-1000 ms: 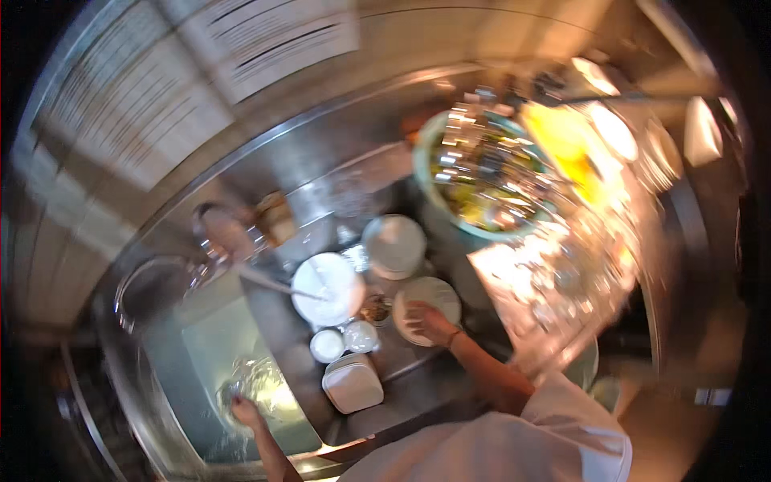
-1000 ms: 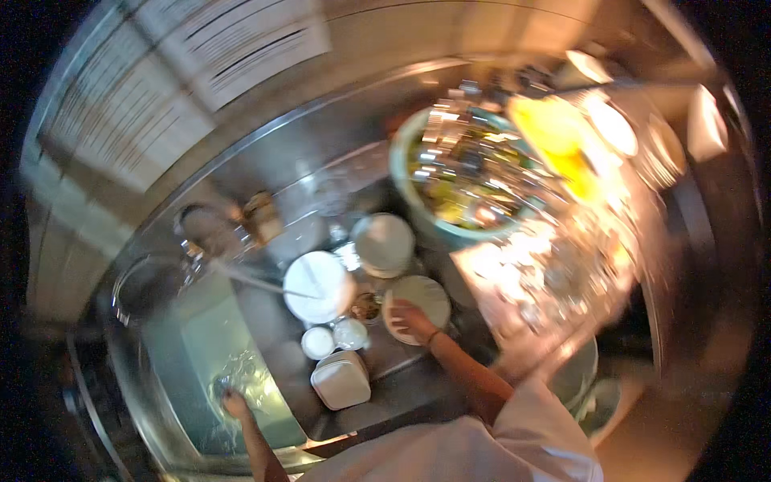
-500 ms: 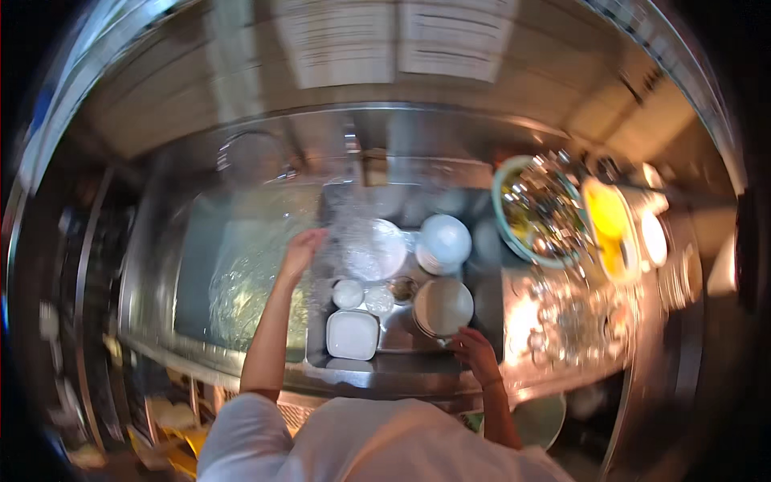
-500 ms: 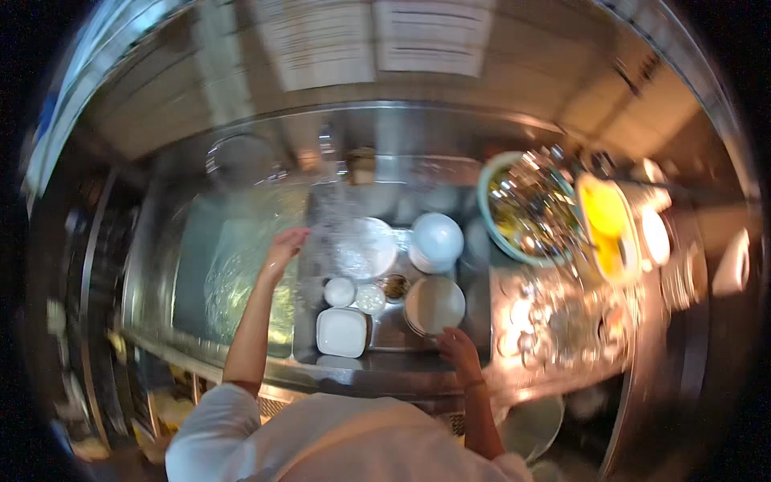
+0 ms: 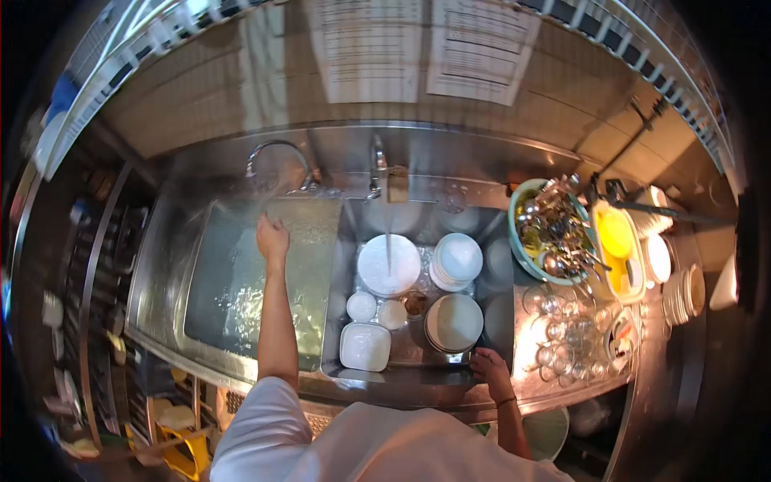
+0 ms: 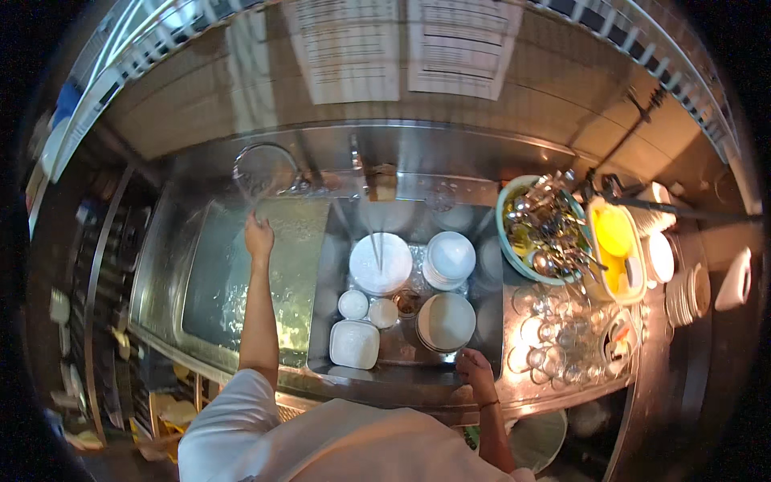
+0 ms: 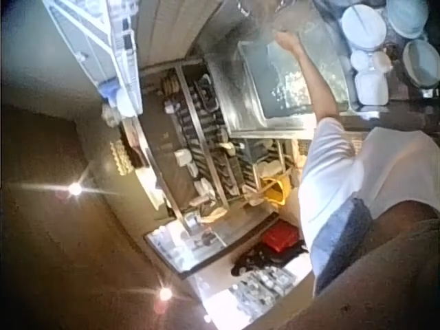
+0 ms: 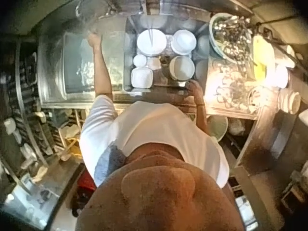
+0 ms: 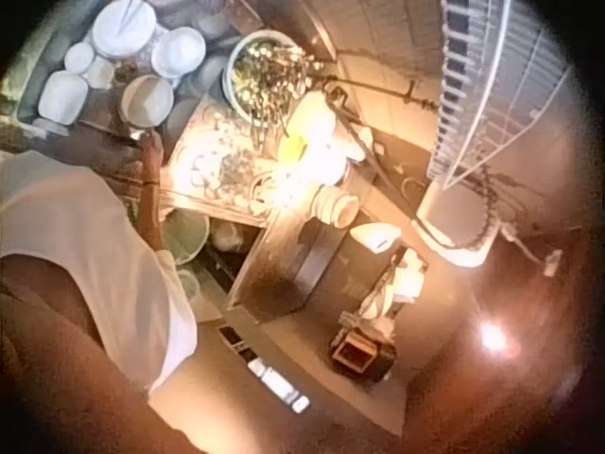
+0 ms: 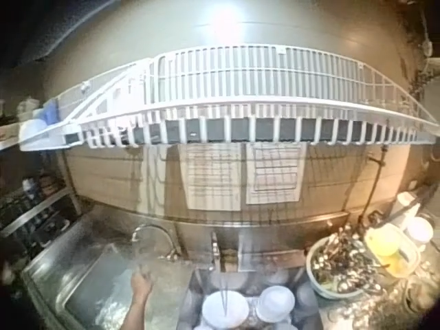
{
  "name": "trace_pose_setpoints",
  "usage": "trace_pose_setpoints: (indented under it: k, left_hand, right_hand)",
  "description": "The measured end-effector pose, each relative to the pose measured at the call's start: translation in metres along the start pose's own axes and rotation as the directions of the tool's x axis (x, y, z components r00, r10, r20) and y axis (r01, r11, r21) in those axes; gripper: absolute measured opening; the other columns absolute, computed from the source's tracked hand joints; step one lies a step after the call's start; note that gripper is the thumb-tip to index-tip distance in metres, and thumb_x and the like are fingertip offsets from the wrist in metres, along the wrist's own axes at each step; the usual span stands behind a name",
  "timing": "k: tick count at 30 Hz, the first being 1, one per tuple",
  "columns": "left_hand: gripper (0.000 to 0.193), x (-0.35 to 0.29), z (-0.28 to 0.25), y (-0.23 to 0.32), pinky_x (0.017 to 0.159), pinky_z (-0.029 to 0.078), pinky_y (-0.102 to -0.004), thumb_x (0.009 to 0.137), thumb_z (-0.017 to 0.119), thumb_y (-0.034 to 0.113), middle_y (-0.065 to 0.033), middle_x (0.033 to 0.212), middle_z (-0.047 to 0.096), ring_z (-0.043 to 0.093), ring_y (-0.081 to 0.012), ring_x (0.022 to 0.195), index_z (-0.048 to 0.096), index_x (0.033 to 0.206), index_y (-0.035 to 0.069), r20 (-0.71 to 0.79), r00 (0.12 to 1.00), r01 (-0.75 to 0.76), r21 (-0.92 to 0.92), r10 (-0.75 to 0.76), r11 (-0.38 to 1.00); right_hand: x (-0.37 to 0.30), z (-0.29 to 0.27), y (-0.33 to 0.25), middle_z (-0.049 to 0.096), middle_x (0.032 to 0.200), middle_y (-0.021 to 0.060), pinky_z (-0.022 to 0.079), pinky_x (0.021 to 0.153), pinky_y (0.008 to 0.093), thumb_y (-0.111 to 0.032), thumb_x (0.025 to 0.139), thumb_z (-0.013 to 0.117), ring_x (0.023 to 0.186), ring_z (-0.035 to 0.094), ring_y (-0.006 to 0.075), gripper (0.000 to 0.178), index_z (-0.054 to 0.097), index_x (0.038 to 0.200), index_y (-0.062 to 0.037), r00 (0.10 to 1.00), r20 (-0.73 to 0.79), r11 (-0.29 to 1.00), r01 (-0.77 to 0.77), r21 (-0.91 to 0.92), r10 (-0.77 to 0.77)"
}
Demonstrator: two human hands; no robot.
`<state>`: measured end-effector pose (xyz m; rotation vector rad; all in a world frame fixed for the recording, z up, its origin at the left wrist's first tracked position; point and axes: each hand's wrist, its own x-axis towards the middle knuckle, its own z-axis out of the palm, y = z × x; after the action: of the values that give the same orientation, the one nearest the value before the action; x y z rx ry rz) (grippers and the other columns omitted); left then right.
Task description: Scrape leftover food from plates into a bin and then wash the dishes in a sink.
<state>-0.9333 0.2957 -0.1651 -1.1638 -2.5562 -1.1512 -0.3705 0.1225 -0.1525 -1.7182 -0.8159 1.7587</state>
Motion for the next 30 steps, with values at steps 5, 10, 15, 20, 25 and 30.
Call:
trace_pose_setpoints:
  k: [5, 10, 15, 20, 25, 30]
  left_hand:
    - [0.037, 0.048, 0.1, -0.107, 0.077, 0.047, -0.0372, 0.09, 0.048, 0.03, -0.0099, 0.096, 0.061, 0.057, -0.0229, 0.087, 0.056, 0.113, 0.003, 0.634, 0.749, 0.649, -0.643, -0.191, 0.407]
    - [0.03, 0.091, 0.138, -0.074, 0.073, 0.044, -0.0345, 0.093, 0.044, 0.028, -0.0081, 0.097, 0.058, 0.053, -0.0205, 0.086, 0.055, 0.104, 0.002, 0.689, 0.71, 0.693, -0.72, -0.147, -0.03]
    - [0.039, 0.08, 0.12, -0.051, 0.092, 0.04, -0.0366, 0.093, 0.042, 0.022, -0.0153, 0.124, 0.05, 0.051, -0.0269, 0.107, 0.047, 0.122, -0.004, 0.094, 0.995, 0.073, -0.68, -0.012, 0.729]
    - [0.034, -0.006, 0.07, -0.031, 0.098, 0.037, -0.0351, 0.091, 0.052, 0.015, -0.0133, 0.121, 0.053, 0.05, -0.0239, 0.112, 0.048, 0.121, -0.002, 0.447, 0.826, -0.17, -0.384, 0.343, 0.908]
    - [0.018, -0.241, 0.007, 0.215, 0.085, 0.045, -0.0272, 0.089, 0.054, 0.004, -0.007, 0.101, 0.061, 0.058, -0.0161, 0.096, 0.058, 0.106, 0.001, 0.653, 0.429, -0.07, -0.665, 0.624, 0.744]
    - [0.02, -0.388, 0.04, 0.424, 0.079, 0.047, -0.0254, 0.089, 0.058, 0.011, -0.006, 0.098, 0.064, 0.059, -0.0117, 0.089, 0.06, 0.105, 0.0, 0.566, 0.207, 0.056, -0.821, 0.798, 0.568]
  right_hand:
    - [0.049, -0.012, 0.074, 0.062, 0.099, 0.0043, 0.048, 0.072, 0.0244, -0.015, 0.086, 0.061, 0.087, 0.059, 0.0131, 0.031, 0.055, 0.115, -0.0044, 0.964, -0.027, 0.959, 0.259, -0.115, -0.264]
    - [-0.042, -0.082, 0.0, 0.063, 0.095, 0.0072, 0.051, 0.064, 0.0248, -0.007, 0.085, 0.057, 0.075, 0.06, 0.013, 0.041, 0.045, 0.124, -0.0045, 0.923, -0.35, 0.892, 0.288, 0.347, -0.162]
    - [-0.049, -0.254, -0.023, 0.062, 0.083, 0.0064, 0.048, 0.052, 0.0244, -0.008, 0.085, 0.055, 0.066, 0.059, 0.0118, 0.041, 0.044, 0.124, -0.0024, 0.537, -0.77, 0.899, 0.425, -0.107, -0.345]
    - [-0.023, -0.355, -0.064, 0.066, 0.092, 0.0154, 0.049, 0.073, 0.0357, -0.01, 0.077, 0.058, 0.084, 0.063, 0.0271, 0.03, 0.061, 0.106, -0.0041, 0.198, -0.709, 0.736, 0.163, -0.657, -0.677]
    - [-0.028, -0.359, -0.112, 0.065, 0.097, 0.012, 0.047, 0.081, 0.0396, -0.024, 0.07, 0.07, 0.093, 0.058, 0.029, 0.034, 0.066, 0.101, -0.0097, 0.236, -0.433, 0.442, -0.014, -0.897, -0.87]
    - [-0.018, -0.349, -0.134, 0.064, 0.094, 0.0133, 0.048, 0.075, 0.0412, -0.026, 0.063, 0.075, 0.088, 0.061, 0.0305, 0.055, 0.057, 0.113, -0.0107, 0.516, -0.281, 0.376, 0.088, -0.923, -0.809]
